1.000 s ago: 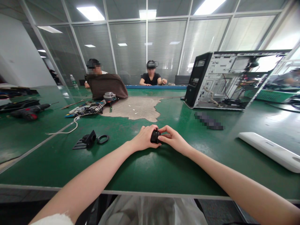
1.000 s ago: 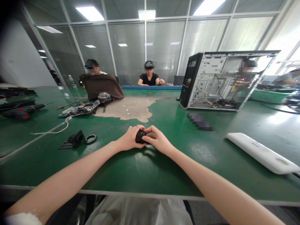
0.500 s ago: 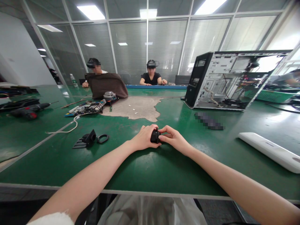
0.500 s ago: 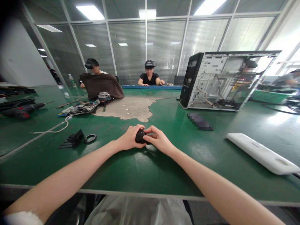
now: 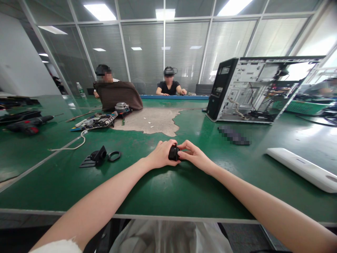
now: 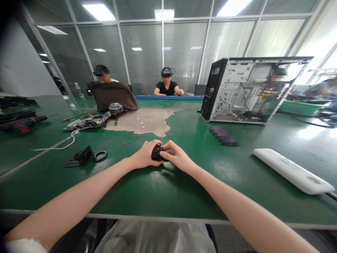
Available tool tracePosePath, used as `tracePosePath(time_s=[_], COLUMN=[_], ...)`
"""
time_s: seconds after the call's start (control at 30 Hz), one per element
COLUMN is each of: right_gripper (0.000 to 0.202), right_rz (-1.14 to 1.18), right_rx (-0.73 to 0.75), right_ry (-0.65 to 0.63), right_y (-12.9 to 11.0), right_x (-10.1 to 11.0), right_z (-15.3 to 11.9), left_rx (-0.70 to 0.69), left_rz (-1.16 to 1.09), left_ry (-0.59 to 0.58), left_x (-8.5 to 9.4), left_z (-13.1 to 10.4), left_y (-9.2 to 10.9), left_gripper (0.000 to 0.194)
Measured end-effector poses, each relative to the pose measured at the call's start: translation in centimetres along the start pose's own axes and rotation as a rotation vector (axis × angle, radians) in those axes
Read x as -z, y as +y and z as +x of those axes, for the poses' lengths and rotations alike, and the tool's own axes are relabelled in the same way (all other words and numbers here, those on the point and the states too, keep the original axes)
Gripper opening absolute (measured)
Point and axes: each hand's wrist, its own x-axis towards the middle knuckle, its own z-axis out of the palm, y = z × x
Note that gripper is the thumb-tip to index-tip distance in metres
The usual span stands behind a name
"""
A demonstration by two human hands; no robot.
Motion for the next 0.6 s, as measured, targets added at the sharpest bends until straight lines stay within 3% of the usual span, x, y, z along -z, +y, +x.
tracePosePath(time_s=[0.23, 0.43, 0.6], right_gripper=[0.027, 0.028, 0.019], right_rz=[-0.009, -0.059, -0.089], right_rx=[-0.058, 0.049, 0.047], right_ry=[0.031, -0.029, -0.001], right_y=[0.39, -0.13, -0.23], right_x=[0.04, 0.08, 0.01], right_z=[0.37, -0.11, 0.03], left_rx=[-0.023, -0.019, -0.005], left_rz=[0.005, 0.005, -0.002], left_ry=[0.005, 0.005, -0.001], left_x=[-0.04, -0.12, -0.09], left_z=[-0.03, -0.04, -0.08], left_y=[-0.15, -0.19, -0.23], left_gripper=[0.059, 0.058, 0.059])
